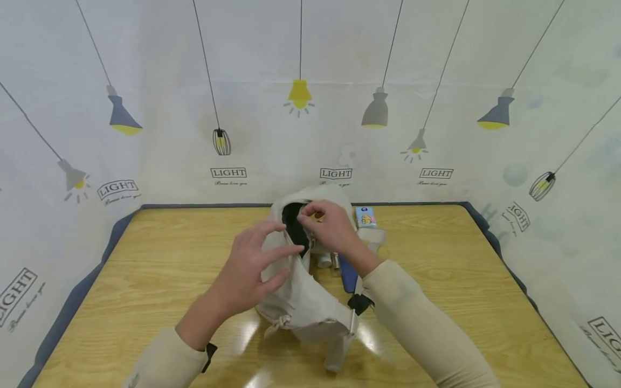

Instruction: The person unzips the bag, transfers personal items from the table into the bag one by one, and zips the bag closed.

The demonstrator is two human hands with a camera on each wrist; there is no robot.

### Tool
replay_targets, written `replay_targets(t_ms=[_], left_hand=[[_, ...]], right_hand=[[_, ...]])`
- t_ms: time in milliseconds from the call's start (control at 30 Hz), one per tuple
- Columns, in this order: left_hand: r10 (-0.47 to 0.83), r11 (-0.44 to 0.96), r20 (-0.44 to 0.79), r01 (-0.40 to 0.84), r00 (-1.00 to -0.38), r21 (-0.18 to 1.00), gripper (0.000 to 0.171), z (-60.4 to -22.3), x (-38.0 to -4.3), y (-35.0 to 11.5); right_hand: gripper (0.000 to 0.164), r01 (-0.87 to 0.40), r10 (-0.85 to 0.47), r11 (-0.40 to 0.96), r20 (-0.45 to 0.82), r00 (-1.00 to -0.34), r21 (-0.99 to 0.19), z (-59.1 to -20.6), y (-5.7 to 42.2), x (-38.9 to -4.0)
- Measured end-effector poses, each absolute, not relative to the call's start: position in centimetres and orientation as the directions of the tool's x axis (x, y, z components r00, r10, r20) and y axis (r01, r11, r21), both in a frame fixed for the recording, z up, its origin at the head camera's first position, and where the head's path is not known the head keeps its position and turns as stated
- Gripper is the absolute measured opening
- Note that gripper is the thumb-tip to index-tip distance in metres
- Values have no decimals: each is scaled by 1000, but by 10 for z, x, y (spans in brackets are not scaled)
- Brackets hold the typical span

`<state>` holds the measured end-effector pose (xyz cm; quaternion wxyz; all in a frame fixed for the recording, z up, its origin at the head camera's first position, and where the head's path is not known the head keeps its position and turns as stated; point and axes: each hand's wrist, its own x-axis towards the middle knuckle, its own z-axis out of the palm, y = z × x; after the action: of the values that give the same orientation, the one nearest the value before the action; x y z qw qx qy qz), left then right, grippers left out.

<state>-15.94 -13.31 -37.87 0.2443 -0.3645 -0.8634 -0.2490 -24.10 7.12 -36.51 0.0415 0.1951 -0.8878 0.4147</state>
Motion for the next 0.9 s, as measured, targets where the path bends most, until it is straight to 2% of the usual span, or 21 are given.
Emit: replay_targets(t_ms=[133, 267, 400, 633, 767, 900], left_hand=[[602, 594, 568, 790, -562, 152, 44, -379, -152, -123], [632, 580, 561, 806, -535, 116, 31, -379, -150, -115], [595, 579, 597, 802, -539, 147, 18, -379, -153, -116], [472, 534, 701, 806, -535, 255, 20, -386, -160, -130], [411, 521, 740, 804, -532, 288, 20, -388, -162, -133], [336, 527, 761, 780, -556, 337, 22, -389, -163, -134]], right_hand=[[19, -342, -300, 588, 195, -934, -733, -367, 74, -242], [19, -293, -287, 589, 144, -947, -753, -367, 77, -242], [18, -292, -283, 588, 146, -948, -754, -367, 79, -242], [15, -302, -276, 609, 162, -947, -734, -370, 87, -242], [14, -375, -311, 653, 218, -925, -658, -371, 91, -237], [12, -542, -396, 683, 375, -838, -490, -371, 91, -224]])
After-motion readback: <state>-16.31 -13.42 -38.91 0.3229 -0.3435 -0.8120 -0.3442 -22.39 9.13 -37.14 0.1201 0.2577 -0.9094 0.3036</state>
